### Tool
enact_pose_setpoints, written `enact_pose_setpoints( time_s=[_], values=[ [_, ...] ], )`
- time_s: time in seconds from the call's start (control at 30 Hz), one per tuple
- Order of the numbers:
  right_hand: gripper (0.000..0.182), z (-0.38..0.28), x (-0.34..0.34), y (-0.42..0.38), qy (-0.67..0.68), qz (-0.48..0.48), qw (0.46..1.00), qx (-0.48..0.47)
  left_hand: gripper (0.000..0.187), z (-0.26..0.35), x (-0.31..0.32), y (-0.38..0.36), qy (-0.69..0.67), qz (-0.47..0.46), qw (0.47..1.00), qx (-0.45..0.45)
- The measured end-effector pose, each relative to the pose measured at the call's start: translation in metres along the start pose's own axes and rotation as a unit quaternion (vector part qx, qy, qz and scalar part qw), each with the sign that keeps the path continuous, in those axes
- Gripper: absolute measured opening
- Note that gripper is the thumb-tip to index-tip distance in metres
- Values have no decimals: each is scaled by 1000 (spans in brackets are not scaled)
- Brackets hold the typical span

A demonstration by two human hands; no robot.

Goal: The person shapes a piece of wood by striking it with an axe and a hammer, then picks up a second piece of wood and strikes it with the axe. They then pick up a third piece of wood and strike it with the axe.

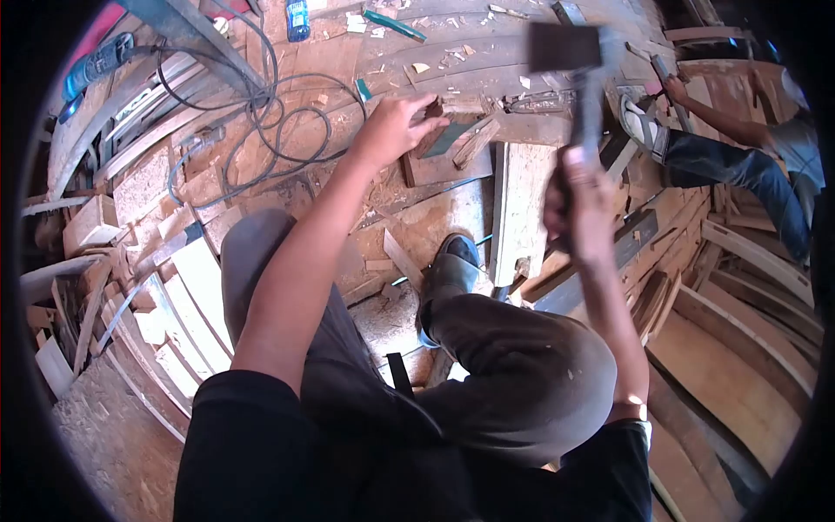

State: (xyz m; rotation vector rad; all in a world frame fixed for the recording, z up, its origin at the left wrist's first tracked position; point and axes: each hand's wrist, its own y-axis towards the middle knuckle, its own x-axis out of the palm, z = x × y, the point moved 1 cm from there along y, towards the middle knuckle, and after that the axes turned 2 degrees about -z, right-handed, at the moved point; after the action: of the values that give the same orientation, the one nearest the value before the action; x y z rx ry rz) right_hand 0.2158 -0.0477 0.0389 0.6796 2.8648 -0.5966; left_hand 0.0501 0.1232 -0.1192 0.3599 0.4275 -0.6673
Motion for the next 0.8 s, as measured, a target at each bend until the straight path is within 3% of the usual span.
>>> enact_pose_setpoints(
  time_s=[0.03,0.07,0.1,0.17,0.2,0.3,0.33,0.4,0.47,0.5,0.57,0.63,0.67,0.8],
  values=[
    [36,-18,-11,0,-73,24,988,-132,43,-5,1,1,18,5,1000,12],
    [38,-44,-21,-3,-89,84,973,-197,46,-12,5,2,-32,38,999,17],
    [42,-74,-20,-9,-5,153,962,-228,46,-13,7,1,-41,34,998,14],
    [46,-126,-57,-15,82,-34,940,-331,47,-11,5,0,-59,29,998,10],
    [49,-149,-72,-17,37,36,921,-385,46,-10,5,0,-39,38,998,28],
    [54,-159,-86,-21,37,23,902,-430,45,-13,9,-1,-59,63,995,42],
    [54,-143,-72,-23,93,-23,913,-398,44,-10,7,-1,-44,68,996,43],
    [50,-83,-55,-11,-23,106,922,-370,43,-5,3,-4,-8,74,996,41],
    [45,-4,-35,5,-75,28,985,-152,44,-8,3,-4,-39,28,999,8],
    [43,36,-25,12,-117,-17,992,-45,44,-9,4,-7,-53,4,998,-12],
    [39,56,-8,17,-91,-40,991,88,40,-5,5,-8,5,21,998,62],
    [37,55,-12,18,-32,-85,990,106,37,-2,5,-8,52,49,992,105],
    [36,54,-17,12,-4,-103,987,121,37,-2,7,-12,-61,-10,998,1],
    [36,62,-9,3,9,-81,991,109,40,10,2,-7,-115,-50,992,18]
  ],
)
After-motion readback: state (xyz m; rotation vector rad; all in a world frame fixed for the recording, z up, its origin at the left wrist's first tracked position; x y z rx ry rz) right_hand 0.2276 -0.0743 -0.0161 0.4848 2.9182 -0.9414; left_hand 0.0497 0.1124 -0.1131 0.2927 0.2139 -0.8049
